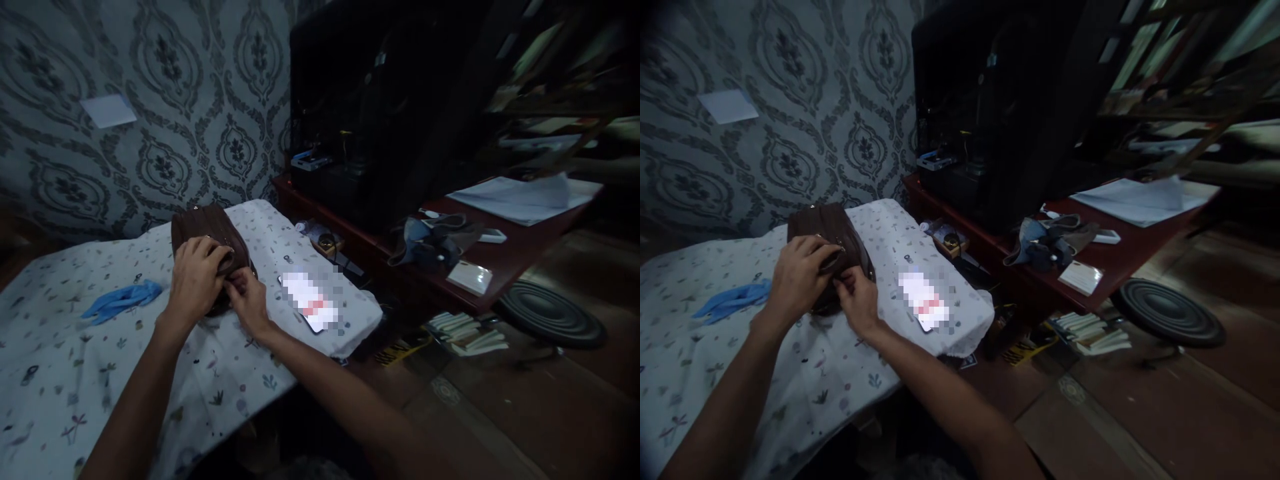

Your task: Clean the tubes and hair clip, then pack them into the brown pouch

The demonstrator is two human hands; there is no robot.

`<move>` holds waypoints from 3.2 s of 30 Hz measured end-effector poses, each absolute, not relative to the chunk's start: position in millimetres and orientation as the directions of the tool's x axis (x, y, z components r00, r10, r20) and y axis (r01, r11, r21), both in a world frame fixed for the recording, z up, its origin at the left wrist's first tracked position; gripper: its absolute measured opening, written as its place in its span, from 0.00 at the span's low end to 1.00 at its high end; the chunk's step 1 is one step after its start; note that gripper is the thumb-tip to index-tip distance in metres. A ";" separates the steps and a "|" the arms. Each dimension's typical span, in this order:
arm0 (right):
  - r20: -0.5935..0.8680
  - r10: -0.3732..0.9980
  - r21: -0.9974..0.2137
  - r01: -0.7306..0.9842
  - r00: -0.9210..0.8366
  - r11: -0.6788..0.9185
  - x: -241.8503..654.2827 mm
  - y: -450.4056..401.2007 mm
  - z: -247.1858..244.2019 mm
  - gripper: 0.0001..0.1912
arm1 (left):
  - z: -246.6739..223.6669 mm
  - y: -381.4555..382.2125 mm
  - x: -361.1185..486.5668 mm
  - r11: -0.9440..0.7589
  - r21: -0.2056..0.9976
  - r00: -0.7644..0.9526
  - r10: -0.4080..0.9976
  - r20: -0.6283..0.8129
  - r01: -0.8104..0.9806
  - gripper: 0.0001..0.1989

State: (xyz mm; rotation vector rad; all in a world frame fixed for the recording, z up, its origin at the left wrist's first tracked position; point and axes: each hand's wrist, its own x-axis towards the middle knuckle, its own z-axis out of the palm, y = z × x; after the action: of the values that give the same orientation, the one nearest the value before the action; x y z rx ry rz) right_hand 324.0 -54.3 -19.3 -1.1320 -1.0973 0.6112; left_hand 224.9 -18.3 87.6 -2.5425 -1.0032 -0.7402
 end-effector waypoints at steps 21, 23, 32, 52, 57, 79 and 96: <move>0.240 0.892 -0.962 -0.032 0.384 0.273 323.2 -52.3 -15.8 0.09 | 68.6 -13.8 240.8 -0.702 0.117 0.421 0.542 0.727 0.702 0.05; 0.244 0.889 -0.960 -0.031 0.387 0.277 323.2 -52.2 -15.9 0.10 | 69.2 -13.5 241.3 -0.708 0.150 0.410 0.554 0.724 0.691 0.05; 0.275 0.884 -0.952 -0.020 0.378 0.305 323.6 -53.7 -15.8 0.10 | 72.4 -14.6 240.6 -0.719 0.201 0.430 0.589 0.684 0.665 0.06; 0.272 0.886 -0.948 -0.050 0.375 0.313 320.6 -49.1 -21.1 0.11 | 80.9 -16.2 225.3 -0.764 0.073 0.593 0.554 0.584 0.641 0.10; 0.254 0.885 -0.950 -0.071 0.390 0.304 320.6 -47.2 -23.7 0.14 | 94.9 -18.1 201.9 -0.691 0.143 0.487 0.625 0.610 0.708 0.12; 0.427 0.825 -0.904 0.198 0.370 0.379 309.3 -50.7 -10.6 0.11 | 86.0 -11.0 181.2 -0.580 0.418 0.239 0.741 0.627 0.700 0.09; 0.741 0.665 -0.560 0.635 0.097 0.532 310.6 -37.7 -17.4 0.19 | 84.5 -10.9 181.3 -0.646 0.418 0.280 0.701 0.656 0.639 0.08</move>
State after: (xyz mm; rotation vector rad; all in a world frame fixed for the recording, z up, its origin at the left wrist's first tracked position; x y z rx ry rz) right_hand 310.6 -37.7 -17.4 -1.1398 -1.5833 0.0308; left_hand 181.3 -10.9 84.5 -2.5704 -1.3483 -1.3804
